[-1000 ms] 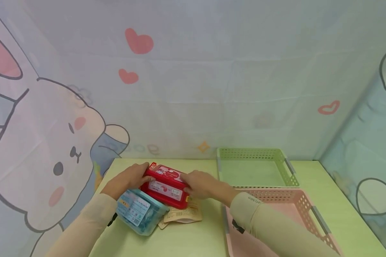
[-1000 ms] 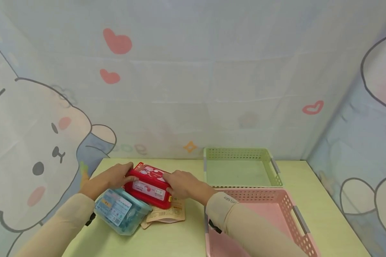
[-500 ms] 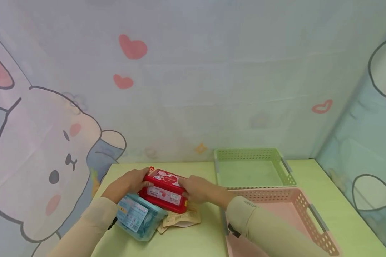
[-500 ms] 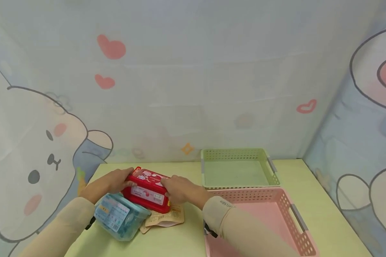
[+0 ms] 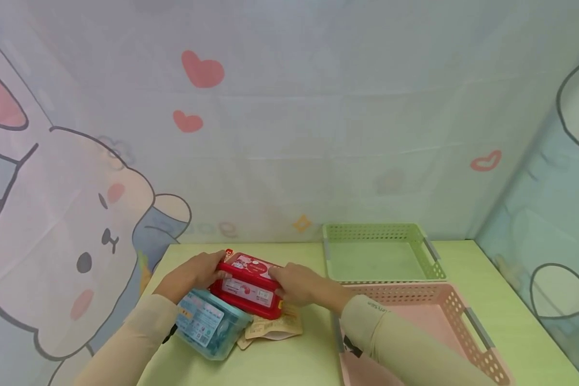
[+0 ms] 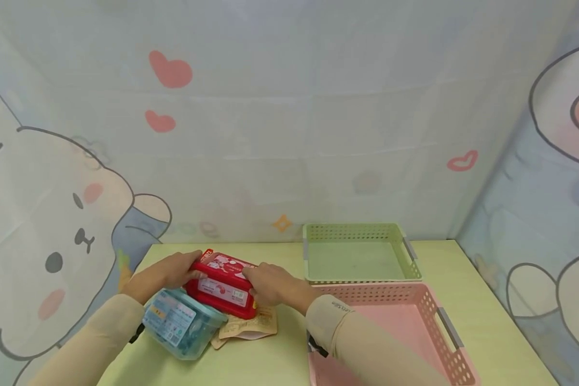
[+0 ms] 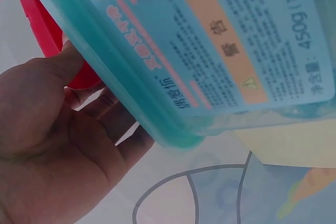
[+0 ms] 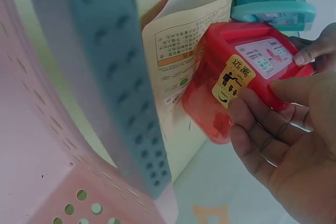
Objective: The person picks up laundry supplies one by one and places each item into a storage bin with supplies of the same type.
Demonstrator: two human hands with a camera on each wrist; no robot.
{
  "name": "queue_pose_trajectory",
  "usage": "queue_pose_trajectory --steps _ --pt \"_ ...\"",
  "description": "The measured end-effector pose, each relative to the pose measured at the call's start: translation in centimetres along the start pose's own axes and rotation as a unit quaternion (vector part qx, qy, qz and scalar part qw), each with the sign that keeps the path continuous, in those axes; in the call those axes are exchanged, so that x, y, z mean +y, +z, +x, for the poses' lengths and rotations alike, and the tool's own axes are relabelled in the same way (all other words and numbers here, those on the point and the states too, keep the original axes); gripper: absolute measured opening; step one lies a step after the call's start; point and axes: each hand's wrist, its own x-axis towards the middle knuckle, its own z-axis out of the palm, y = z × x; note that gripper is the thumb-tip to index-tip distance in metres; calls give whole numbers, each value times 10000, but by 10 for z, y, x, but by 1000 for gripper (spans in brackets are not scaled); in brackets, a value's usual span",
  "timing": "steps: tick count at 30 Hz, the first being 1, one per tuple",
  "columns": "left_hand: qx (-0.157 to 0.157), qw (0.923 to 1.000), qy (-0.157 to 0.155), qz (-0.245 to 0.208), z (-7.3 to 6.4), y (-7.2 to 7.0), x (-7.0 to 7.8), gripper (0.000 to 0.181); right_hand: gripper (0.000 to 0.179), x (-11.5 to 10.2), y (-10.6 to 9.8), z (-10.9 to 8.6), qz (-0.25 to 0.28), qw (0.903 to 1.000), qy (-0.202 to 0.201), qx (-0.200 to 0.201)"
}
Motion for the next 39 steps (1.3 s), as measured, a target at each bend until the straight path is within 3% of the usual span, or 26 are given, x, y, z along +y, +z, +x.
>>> queue_pose_trajectory --steps 11,18,26,33,39 --pt "-55 10000 37 -59 3 3 -6 68 31 -4 4 -4 152 9994 295 96" --pt "20 9996 192 -214 3 3 -13 59 30 -1 6 -4 438 9984 302 182" --pt "283 9962 745 -348 8 2 -21 40 25 8 3 -9 677 9961 490 287" --pt "876 9881 1265 18 17 2 -23 27 17 17 0 -12 845 9932 437 674" --pt "1299 9818 1364 241 20 -3 -14 32 14 25 -3 -15 1038 9879 440 1065"
